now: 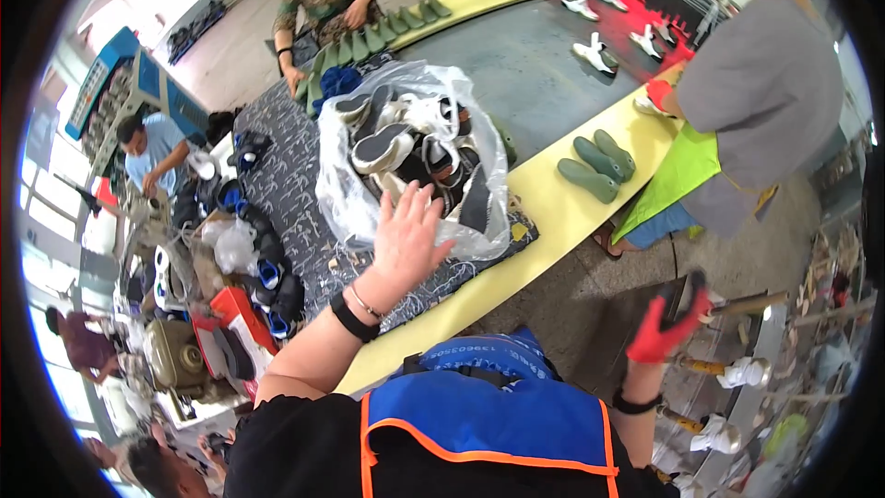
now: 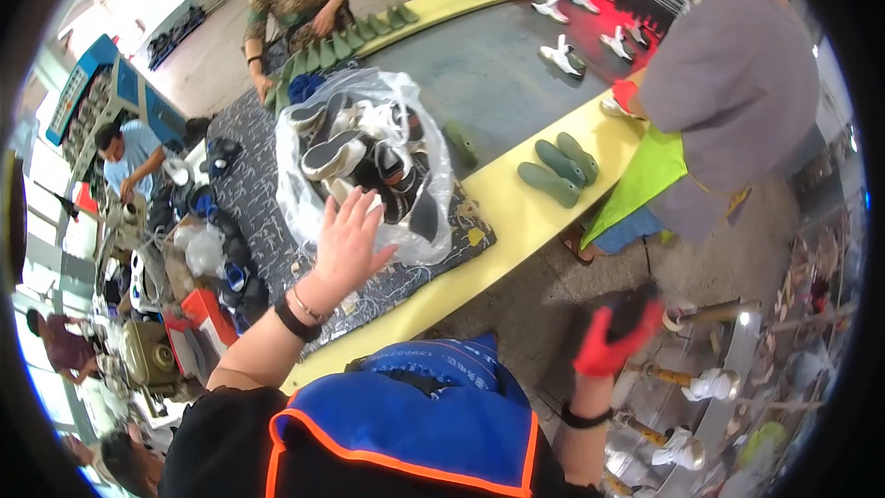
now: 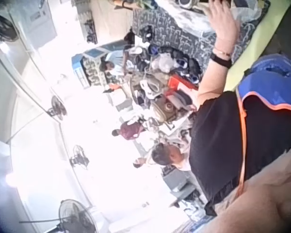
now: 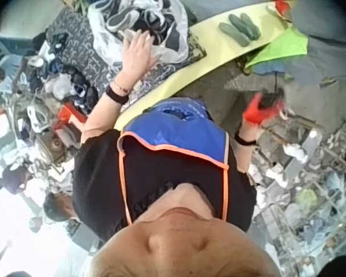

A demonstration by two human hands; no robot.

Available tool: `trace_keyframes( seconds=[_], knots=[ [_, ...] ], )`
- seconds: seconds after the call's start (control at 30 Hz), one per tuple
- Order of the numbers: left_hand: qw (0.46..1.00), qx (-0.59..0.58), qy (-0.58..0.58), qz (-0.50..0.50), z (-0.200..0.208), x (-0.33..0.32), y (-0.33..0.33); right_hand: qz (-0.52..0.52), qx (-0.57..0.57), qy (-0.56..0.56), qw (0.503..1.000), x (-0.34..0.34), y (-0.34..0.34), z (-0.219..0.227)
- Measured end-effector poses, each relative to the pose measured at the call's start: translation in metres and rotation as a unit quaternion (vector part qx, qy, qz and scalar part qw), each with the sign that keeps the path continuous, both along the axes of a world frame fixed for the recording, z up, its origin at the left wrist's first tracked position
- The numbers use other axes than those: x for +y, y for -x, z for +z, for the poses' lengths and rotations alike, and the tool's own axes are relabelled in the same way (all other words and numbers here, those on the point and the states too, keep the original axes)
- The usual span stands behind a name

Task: The recorder extracts shoes from a plastic bag and places them onto industrial shoe lasts for shaping or drying on a production line.

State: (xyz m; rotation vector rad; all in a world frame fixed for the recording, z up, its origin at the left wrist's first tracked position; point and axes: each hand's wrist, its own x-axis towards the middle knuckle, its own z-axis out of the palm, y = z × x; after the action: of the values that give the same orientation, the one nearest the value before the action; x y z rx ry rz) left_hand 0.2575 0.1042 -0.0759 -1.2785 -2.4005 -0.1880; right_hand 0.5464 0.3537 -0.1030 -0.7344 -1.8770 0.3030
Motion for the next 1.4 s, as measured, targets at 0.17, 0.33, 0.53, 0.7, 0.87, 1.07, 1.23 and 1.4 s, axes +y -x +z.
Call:
trace_keyframes(
  seconds=[0.17,0.33,0.53,0.7,0.87,1.07,1.23,1.4],
  knots=[
    [0.961,-0.157,0.208,0.096,-0.038,-0.068,0.008,0.422,-0.034,0.038,0.905,-0.058,0.158,0.046],
    [0.973,-0.161,0.160,0.040,-0.079,-0.108,-0.024,0.546,-0.213,0.457,0.669,-0.110,0.308,0.009],
    [0.966,-0.214,-0.147,-0.007,-0.024,-0.096,-0.021,0.455,-0.426,0.115,0.774,-0.132,0.361,-0.053],
    [0.919,-0.233,-0.317,0.027,-0.009,-0.087,-0.003,0.440,-0.182,0.166,0.863,-0.138,0.300,-0.016],
    [0.930,-0.276,-0.242,-0.003,-0.004,-0.048,0.024,0.506,0.006,0.571,0.646,-0.111,0.292,0.000],
    [0.887,-0.345,-0.302,0.048,-0.005,-0.028,0.028,0.423,-0.146,0.163,0.879,-0.110,0.253,0.047],
    [0.918,-0.319,-0.231,0.049,0.008,-0.016,-0.001,0.326,-0.322,-0.074,0.886,-0.102,0.238,0.027],
    [0.803,-0.505,-0.316,0.015,-0.014,-0.026,-0.001,0.393,0.005,0.341,0.854,-0.068,0.223,0.016]
  ],
)
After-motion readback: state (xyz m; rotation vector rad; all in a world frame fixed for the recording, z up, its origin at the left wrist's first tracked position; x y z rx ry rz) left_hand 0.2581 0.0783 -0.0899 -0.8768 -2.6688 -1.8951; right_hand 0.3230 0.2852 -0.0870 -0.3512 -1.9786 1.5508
